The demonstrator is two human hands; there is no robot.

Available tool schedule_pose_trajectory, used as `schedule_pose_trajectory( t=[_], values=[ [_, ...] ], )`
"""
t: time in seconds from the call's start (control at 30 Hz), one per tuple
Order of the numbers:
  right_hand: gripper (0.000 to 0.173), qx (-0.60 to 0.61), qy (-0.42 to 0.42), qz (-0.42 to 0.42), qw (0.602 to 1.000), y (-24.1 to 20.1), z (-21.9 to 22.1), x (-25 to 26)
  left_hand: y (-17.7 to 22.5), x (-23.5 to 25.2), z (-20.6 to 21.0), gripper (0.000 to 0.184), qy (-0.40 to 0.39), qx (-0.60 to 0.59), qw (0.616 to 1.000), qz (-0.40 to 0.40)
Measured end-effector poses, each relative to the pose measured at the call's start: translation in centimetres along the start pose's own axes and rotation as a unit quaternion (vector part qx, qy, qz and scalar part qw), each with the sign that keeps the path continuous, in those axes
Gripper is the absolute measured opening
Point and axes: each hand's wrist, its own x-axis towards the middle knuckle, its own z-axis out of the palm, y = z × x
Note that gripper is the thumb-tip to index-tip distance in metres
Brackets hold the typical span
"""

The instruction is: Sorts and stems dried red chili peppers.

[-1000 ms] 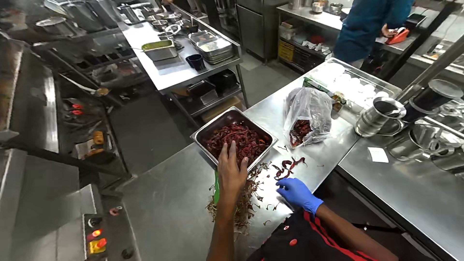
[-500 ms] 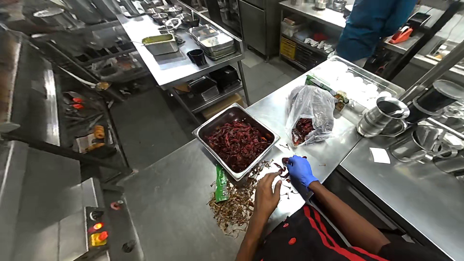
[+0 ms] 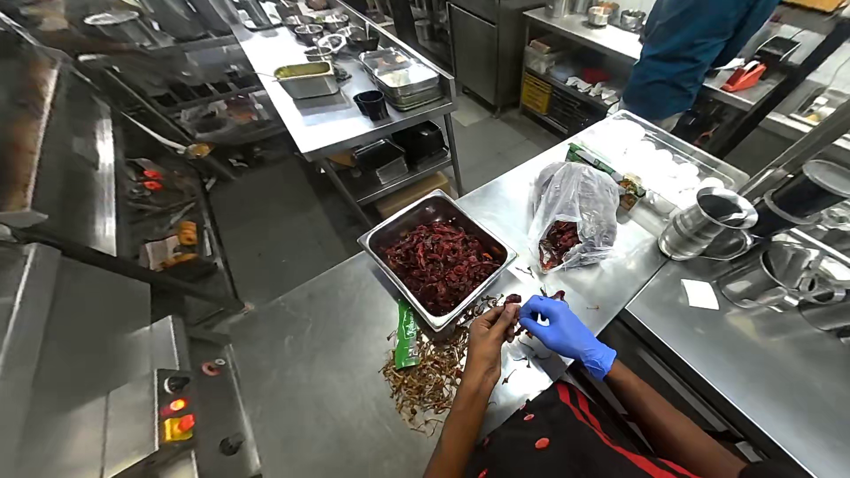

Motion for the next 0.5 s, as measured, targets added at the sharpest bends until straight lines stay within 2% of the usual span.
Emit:
schedule_pose_trajectory(
  t=[0.03, 0.13, 0.2, 0.33, 0.37, 0.43, 0.5],
  values=[
    [0.01, 0.004, -0.007, 0.004, 1.0, -0.3, 0.2, 0.0, 0.1, -0.1, 0.0, 0.021, 0.01, -0.001, 1.0, 0.009],
    [0.018, 0.073, -0.021, 0.112, 0.991, -1.0, 1.0, -0.3, -0.1, -0.6, -0.6, 0.016, 0.025, -0.004, 0.999, 0.043],
    [0.023, 0.095, -0.024, 0.149, 0.984, -1.1, 1.7, -0.4, -0.4, -0.9, -1.0, 0.015, 0.032, 0.02, 0.997, 0.072],
    [0.029, 0.151, 0.011, 0.14, 0.978, -1.5, 3.5, -0.6, -0.8, -1.3, -1.3, 0.017, 0.071, 0.195, 0.96, 0.187],
    [0.029, 0.178, 0.023, 0.128, 0.975, -1.7, 3.7, -0.7, -0.6, -1.5, -1.2, 0.019, 0.066, 0.2, 0.959, 0.19],
    [0.026, 0.26, 0.038, 0.087, 0.961, -2.2, 3.7, -0.8, 0.4, -1.8, -0.6, 0.018, 0.011, 0.06, 0.989, 0.138],
    [0.024, 0.36, 0.042, 0.06, 0.93, -2.9, 3.6, -0.5, 1.6, -2.1, 0.1, 0.016, -0.043, -0.136, 0.988, 0.054]
  ],
)
